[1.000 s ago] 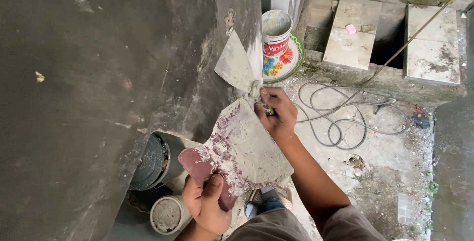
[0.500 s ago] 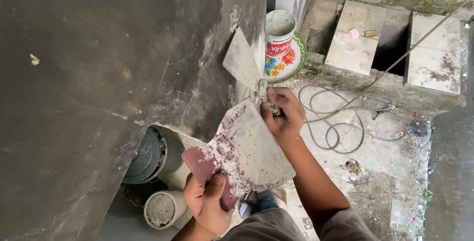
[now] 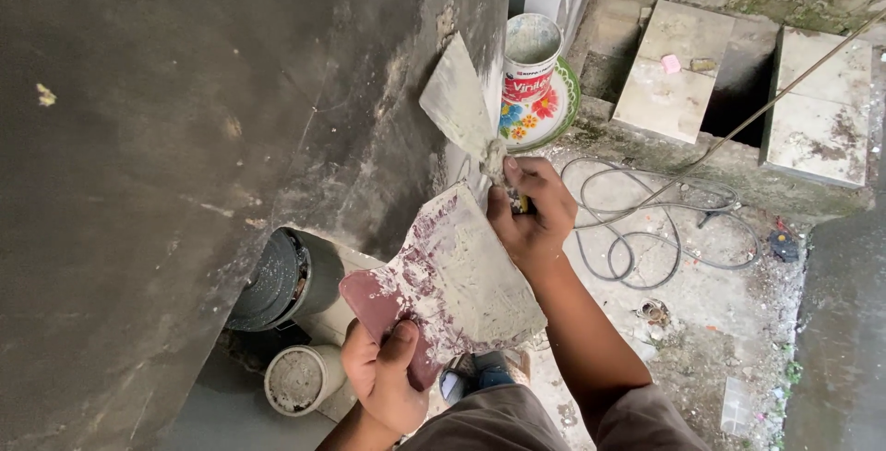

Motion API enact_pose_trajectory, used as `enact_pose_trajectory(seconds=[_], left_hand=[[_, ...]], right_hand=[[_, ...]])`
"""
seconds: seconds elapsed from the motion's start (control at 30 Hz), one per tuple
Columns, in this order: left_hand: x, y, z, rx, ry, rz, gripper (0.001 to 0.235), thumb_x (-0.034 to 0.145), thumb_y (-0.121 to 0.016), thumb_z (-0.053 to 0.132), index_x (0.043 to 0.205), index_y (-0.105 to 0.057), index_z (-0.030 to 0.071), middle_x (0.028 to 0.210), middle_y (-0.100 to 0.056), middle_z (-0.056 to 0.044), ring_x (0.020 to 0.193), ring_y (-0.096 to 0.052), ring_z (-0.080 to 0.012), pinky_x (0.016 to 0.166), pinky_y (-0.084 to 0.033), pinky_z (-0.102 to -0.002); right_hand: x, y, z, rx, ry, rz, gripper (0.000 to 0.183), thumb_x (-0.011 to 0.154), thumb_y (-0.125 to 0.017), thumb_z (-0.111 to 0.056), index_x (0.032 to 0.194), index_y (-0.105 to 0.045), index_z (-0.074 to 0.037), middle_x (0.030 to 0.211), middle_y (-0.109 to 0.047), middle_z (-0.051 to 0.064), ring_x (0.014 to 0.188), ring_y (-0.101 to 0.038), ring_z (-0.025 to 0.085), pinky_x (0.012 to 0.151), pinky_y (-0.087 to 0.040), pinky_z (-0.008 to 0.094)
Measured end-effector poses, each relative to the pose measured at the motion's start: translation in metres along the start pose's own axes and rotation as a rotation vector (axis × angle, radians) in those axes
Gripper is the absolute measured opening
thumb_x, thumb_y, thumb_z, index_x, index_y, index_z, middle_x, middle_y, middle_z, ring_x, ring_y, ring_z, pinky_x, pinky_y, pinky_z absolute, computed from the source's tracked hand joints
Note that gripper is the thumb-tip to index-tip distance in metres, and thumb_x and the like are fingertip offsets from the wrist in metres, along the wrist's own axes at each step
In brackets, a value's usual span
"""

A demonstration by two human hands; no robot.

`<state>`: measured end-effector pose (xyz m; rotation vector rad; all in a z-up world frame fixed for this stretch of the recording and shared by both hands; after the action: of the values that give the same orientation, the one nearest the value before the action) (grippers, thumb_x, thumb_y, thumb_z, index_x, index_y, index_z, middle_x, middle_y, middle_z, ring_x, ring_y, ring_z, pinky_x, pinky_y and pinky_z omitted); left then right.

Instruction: The person scrapes and mixes putty between two putty knives and applies the putty onto the concrete wall surface using a putty knife.

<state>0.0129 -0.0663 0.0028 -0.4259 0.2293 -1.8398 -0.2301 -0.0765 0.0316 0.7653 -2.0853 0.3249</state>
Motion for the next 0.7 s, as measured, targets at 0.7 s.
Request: enact_pose_trajectory(seconds=[0.7], left_hand=[[-0.001, 0.011, -0.005, 0.047, 0.022, 0.027, 0.032, 0.099, -0.058, 0.01, 0.118, -0.065, -0.015, 0.087, -0.066, -0.009, 0.077, -0.055, -0.0115, 0.073, -0.045, -0.028]], right_hand=[[0.004, 0.004, -0.014, 0.008, 0.029, -0.001, 0.018, 0.09, -0.07, 0.007, 0.106, -0.062, 0.006, 0.104, -0.069, 0.021, 0.087, -0.07, 0.024, 0.08, -0.055, 0.03]])
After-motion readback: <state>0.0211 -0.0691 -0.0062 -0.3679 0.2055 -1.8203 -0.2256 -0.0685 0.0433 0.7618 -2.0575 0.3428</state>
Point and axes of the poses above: each hand's wrist, its own x-axis towards the middle knuckle, its own y-axis out of the back of the hand, z = x × y, the point moved 9 cm from there along x, towards the middle knuckle
